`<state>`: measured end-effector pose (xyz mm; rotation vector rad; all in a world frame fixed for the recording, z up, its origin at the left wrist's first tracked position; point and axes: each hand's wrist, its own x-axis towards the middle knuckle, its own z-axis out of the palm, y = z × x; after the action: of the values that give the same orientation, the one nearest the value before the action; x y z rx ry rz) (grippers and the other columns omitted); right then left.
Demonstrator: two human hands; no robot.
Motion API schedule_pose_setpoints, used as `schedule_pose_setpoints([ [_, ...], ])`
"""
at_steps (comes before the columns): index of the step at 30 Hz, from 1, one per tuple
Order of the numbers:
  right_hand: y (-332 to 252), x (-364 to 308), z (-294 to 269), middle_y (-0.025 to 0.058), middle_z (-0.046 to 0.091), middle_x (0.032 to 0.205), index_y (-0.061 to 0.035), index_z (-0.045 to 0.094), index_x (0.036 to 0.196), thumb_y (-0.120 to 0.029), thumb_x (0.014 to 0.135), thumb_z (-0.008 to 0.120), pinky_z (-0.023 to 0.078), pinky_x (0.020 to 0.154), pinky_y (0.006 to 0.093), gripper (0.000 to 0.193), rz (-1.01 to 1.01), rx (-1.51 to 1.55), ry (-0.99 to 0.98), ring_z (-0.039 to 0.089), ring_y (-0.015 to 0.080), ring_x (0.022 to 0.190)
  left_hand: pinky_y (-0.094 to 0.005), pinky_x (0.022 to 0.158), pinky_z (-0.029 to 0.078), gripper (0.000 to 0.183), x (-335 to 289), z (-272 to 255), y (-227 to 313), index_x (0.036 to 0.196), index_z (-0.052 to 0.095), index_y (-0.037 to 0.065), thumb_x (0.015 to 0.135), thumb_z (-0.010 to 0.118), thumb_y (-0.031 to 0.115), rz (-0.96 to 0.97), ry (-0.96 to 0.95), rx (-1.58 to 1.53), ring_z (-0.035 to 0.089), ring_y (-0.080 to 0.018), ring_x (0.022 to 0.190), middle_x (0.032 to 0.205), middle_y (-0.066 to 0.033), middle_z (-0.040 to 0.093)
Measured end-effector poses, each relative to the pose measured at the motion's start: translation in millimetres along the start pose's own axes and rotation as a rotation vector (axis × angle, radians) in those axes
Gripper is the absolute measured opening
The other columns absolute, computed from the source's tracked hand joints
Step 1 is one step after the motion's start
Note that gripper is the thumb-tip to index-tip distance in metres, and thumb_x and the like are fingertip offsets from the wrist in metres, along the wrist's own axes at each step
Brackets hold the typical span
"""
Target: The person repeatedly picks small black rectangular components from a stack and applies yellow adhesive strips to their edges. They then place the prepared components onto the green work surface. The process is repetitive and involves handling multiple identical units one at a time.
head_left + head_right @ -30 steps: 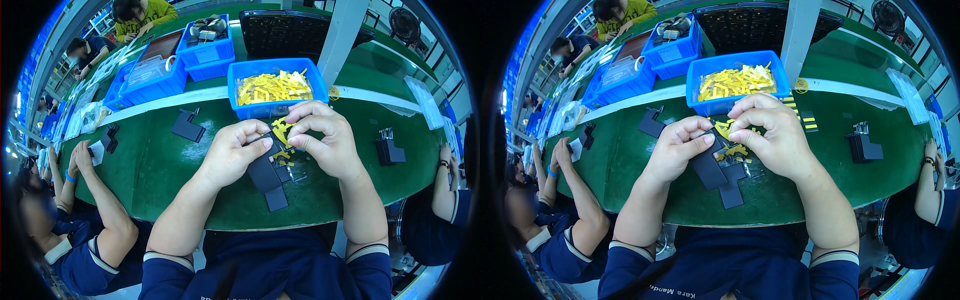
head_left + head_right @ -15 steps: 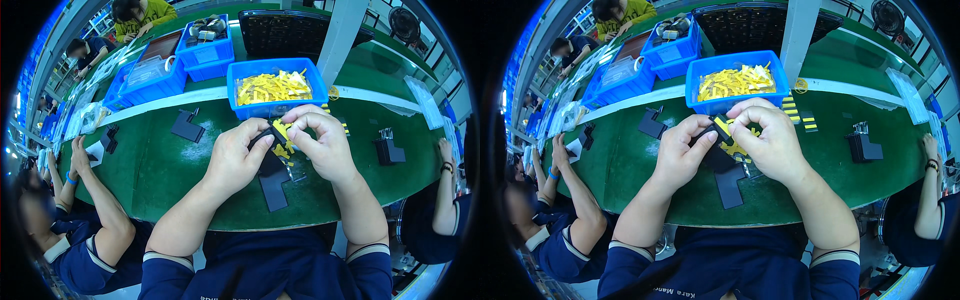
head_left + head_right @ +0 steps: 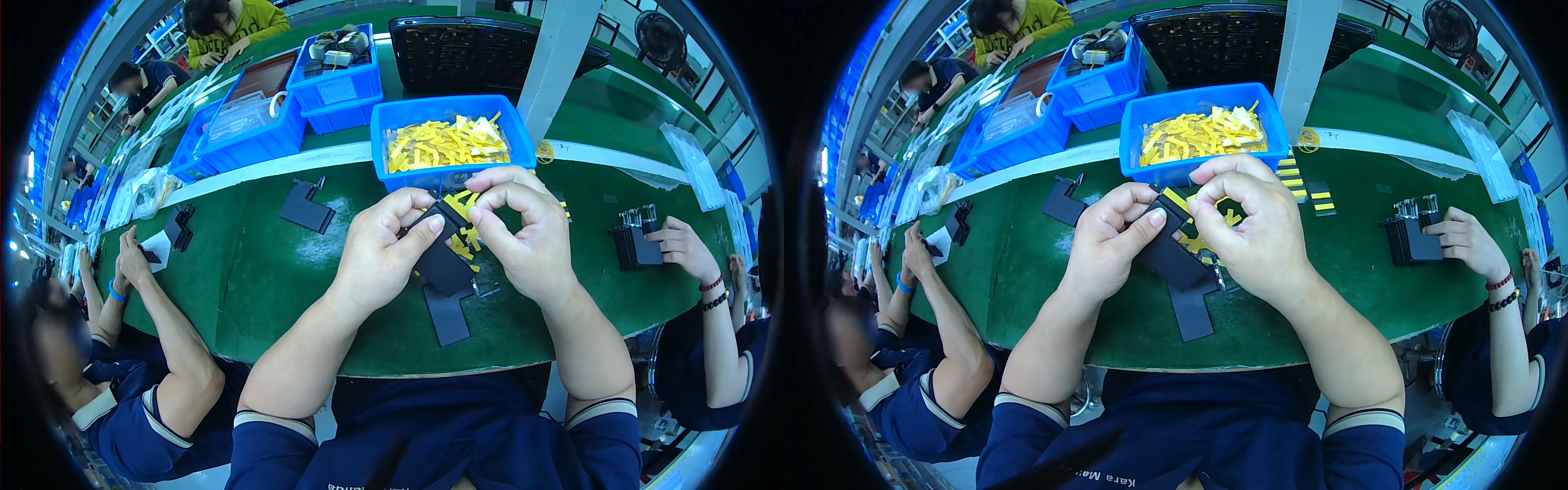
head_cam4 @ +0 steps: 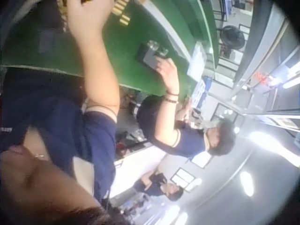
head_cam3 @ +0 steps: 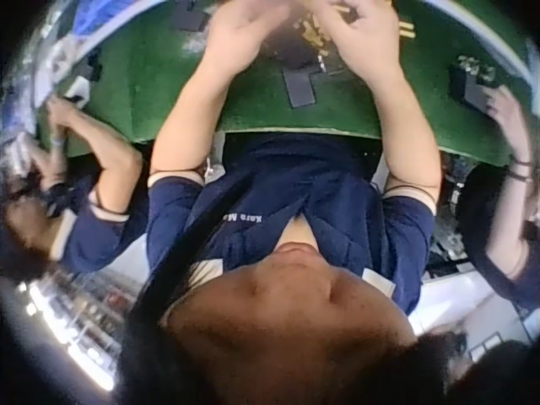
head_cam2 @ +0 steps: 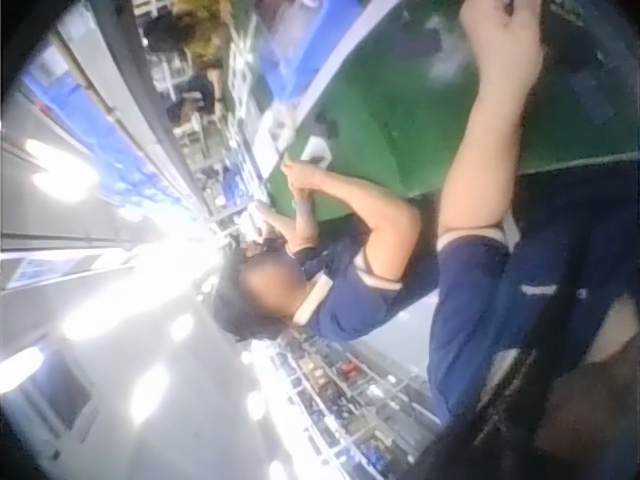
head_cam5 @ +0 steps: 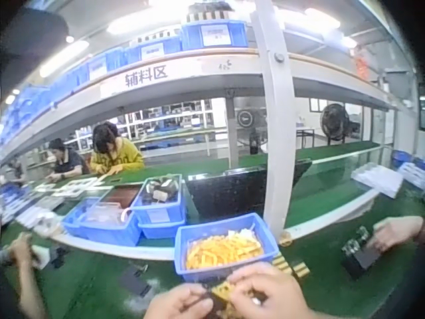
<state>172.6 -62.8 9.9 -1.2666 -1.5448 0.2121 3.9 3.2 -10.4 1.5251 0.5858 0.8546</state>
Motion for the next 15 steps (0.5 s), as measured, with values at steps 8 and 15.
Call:
schedule_pose_setpoints([
  [8, -0.7, -0.7, 2.2, 0.0101, 0.062, 0.089, -0.0001, 0.058, 0.073, -0.005, 0.074, 0.063, 0.046, 0.074, 0.0315, 0.007, -0.025, -0.034, 0.027, 0.060, 0.0218, 0.085, -0.0203, 0.065, 0.044, 0.012, -0.7, 1.9, 3.1, 0.097, 0.055, 0.000, 0.088, 0.056, 0.008, -0.021, -0.006, -0.036, 0.054, -0.0033, 0.074, 0.081, -0.0017, 0.063],
  [15, -1.2, -1.2, 3.0, 0.0101, 0.062, 0.089, -0.0001, 0.058, 0.073, -0.004, 0.074, 0.062, 0.046, 0.075, 0.0321, 0.006, -0.026, -0.034, 0.031, 0.060, 0.0224, 0.084, -0.0205, 0.065, 0.045, 0.012, -0.9, 1.8, 1.7, 0.096, 0.055, 0.000, 0.088, 0.057, 0.008, 0.001, 0.005, 0.004, 0.055, -0.0037, 0.073, 0.081, -0.0019, 0.064],
])
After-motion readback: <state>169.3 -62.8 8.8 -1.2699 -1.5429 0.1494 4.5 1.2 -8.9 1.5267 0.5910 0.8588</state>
